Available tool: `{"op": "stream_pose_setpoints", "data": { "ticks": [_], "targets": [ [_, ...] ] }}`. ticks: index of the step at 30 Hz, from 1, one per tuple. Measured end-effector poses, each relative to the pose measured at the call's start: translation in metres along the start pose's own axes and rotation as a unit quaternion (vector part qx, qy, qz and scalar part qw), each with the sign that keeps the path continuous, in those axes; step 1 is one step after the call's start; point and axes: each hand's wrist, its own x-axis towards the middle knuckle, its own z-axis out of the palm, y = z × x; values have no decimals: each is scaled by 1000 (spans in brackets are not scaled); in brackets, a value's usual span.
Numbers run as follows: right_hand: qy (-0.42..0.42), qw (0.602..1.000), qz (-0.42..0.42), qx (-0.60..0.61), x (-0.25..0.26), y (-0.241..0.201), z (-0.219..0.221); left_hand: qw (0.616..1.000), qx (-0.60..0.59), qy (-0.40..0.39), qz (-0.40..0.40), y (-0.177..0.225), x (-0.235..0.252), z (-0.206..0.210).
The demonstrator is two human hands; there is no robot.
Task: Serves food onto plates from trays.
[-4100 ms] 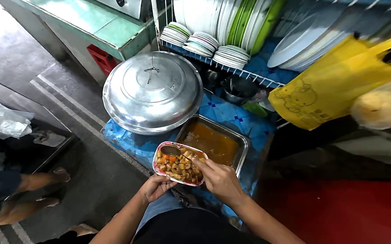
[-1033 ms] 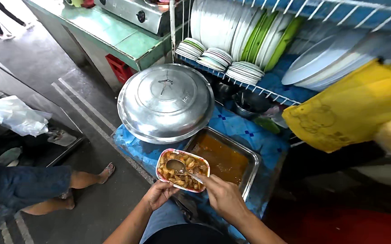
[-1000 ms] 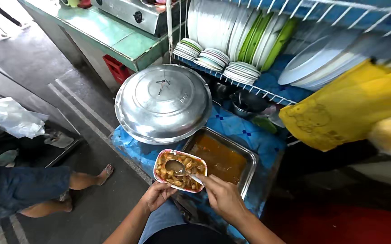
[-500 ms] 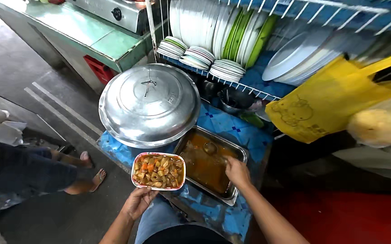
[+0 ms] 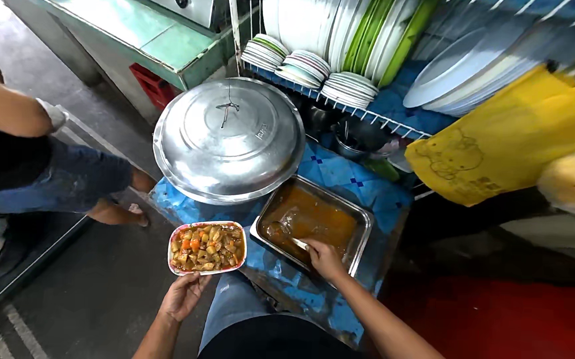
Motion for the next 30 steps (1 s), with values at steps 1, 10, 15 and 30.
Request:
{"op": "stream_pose_setpoints", "data": {
  "ticks": [1,10,15,30],
  "targets": [
    [-11,1000,11,26,-4,0,6,1000,-1,5,-2,0,1,-3],
    [65,994,-5,89,-22,-24,-7,1000,9,-10,-23,-13,8,4],
    [123,986,-91,63,-41,-62,-35,996,29,-52,-61,-26,13,31],
    [275,869,-366,-186,-66,-115,-18,987,29,-124,-97,-33,6,62]
  ]
}}
